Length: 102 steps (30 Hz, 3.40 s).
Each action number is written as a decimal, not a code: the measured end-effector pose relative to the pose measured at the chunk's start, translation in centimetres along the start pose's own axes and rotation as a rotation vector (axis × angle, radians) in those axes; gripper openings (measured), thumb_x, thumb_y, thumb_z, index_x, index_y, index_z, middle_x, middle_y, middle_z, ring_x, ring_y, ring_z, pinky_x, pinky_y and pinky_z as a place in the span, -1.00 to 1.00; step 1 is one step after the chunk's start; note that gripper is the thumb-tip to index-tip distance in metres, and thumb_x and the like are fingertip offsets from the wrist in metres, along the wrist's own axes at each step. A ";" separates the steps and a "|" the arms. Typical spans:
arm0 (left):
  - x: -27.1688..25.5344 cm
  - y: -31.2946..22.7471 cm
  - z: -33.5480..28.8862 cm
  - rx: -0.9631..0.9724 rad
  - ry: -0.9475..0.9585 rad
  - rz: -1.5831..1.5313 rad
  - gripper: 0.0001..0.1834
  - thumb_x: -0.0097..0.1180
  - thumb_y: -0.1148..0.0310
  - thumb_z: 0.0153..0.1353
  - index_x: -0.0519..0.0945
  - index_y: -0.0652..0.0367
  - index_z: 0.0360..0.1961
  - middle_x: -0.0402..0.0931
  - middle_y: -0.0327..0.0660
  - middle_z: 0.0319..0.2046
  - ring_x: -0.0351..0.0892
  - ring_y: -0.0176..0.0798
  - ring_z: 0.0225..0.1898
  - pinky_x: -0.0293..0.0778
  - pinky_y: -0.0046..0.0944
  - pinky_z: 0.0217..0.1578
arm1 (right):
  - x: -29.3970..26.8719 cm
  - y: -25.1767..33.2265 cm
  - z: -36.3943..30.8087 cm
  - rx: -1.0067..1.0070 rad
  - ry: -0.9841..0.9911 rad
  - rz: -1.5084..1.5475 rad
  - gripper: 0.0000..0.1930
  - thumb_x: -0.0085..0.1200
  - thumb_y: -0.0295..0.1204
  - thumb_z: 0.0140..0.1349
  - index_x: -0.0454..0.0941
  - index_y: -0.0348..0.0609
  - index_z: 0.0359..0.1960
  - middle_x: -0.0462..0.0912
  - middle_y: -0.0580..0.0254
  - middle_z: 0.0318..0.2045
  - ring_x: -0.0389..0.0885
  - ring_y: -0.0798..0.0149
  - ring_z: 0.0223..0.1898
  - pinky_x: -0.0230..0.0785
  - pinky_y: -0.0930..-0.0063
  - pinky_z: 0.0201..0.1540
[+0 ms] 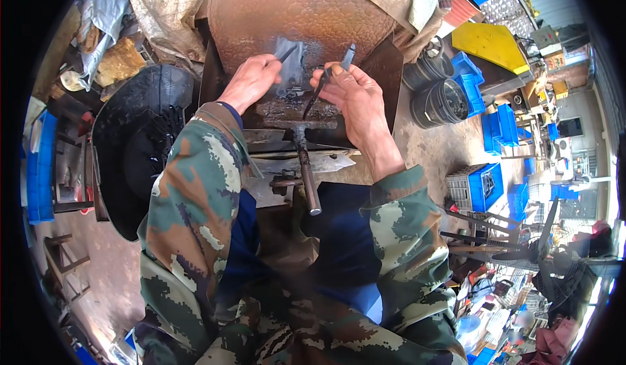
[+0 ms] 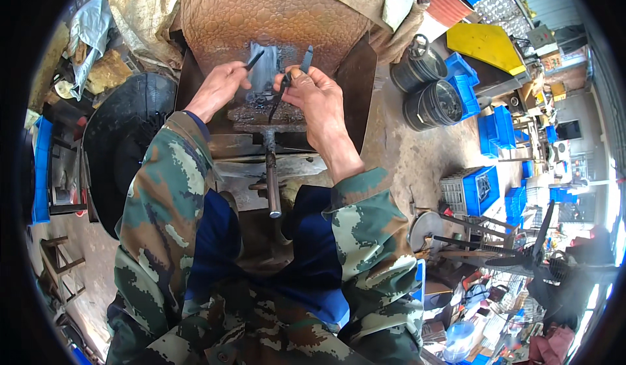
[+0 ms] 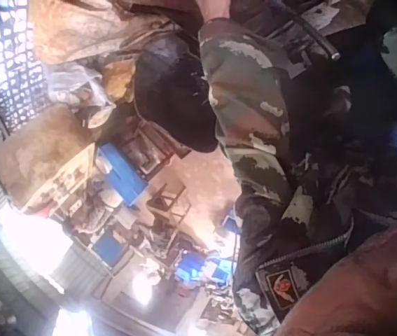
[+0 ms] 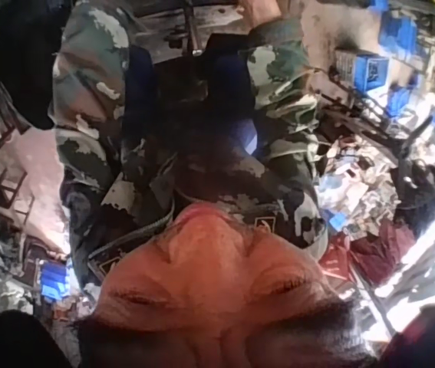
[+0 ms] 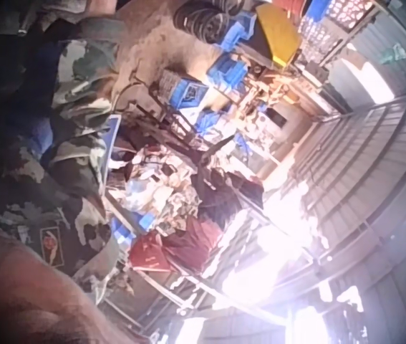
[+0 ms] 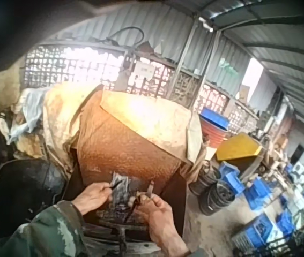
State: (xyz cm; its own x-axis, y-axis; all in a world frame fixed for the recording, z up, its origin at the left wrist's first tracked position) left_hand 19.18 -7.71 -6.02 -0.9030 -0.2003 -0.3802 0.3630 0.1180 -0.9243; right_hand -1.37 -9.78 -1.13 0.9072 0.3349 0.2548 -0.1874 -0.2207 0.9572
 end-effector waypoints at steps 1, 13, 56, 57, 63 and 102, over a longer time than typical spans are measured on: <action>-0.5 1.4 0.0 -0.012 -0.010 0.010 -0.64 -0.02 0.22 0.28 0.64 0.33 -0.24 0.65 -0.01 -0.33 0.60 -0.09 -0.16 0.41 -0.16 -0.06 | 0.5 -0.3 -0.1 0.009 0.013 0.010 -0.83 0.02 -0.39 0.42 0.56 -0.21 -0.12 0.71 0.15 -0.23 0.67 0.35 -0.29 0.52 0.49 -0.13; 0.6 3.5 0.4 0.159 0.235 0.228 -0.73 0.03 0.48 0.20 0.67 0.28 -0.12 0.58 0.03 -0.15 0.56 -0.01 -0.03 0.40 -0.16 0.05 | -0.5 -0.1 -2.0 0.060 0.059 -0.037 -0.79 -0.01 -0.36 0.45 0.48 -0.22 -0.03 0.70 0.07 -0.24 0.73 0.23 -0.25 0.56 0.41 -0.16; -1.6 -3.2 -1.6 0.271 -0.555 0.398 -0.74 0.06 0.04 0.16 0.68 -0.12 -0.33 0.63 -0.16 -0.28 0.62 0.02 -0.16 0.52 0.00 -0.11 | 0.5 -1.4 -6.4 -0.235 0.195 -0.620 -0.68 0.18 -0.60 0.22 0.60 -0.18 0.03 0.62 0.31 0.02 0.57 0.46 -0.13 0.55 0.59 -0.32; -0.7 -4.0 -1.2 0.230 -0.568 0.351 -0.75 0.06 0.05 0.13 0.70 -0.13 -0.35 0.62 -0.14 -0.30 0.62 0.03 -0.17 0.51 0.03 -0.12 | 0.6 -0.4 -5.4 -0.309 0.146 -0.632 -0.73 0.19 -0.54 0.26 0.61 -0.18 0.01 0.62 0.31 -0.01 0.58 0.46 -0.16 0.56 0.60 -0.40; -0.7 -5.7 -2.6 0.347 -0.691 0.207 -0.81 0.17 0.20 0.02 0.70 0.05 -0.53 0.60 -0.02 -0.39 0.59 0.10 -0.22 0.46 0.12 -0.17 | 3.2 1.3 2.4 -0.395 -0.025 -0.557 -0.74 0.22 -0.34 0.31 0.59 -0.23 -0.06 0.63 0.30 -0.24 0.56 0.48 -0.41 0.49 0.58 -0.60; -17.4 29.2 -19.8 -0.493 -0.211 0.571 -0.70 0.22 0.19 0.16 0.69 0.21 -0.23 0.67 0.04 -0.32 0.67 0.07 -0.16 0.53 -0.05 -0.08 | 4.0 1.7 11.3 -0.328 -0.107 -0.576 -0.68 0.20 -0.25 0.31 0.58 -0.20 -0.03 0.69 0.32 -0.25 0.36 0.58 -0.62 0.42 0.65 -0.58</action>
State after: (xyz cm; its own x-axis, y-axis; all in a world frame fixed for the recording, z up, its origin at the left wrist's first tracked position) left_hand 40.96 18.50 -25.68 -0.5263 -0.1534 -0.8363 0.5692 0.6671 -0.4806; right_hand 6.22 -19.15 -0.06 0.9258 0.2196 -0.3078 0.2480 0.2616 0.9327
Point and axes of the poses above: each hand's wrist, its own z-axis towards the middle knuckle, its own x-axis out of the palm, y = z × x, the point moved 4 cm from there along z, towards the middle knuckle
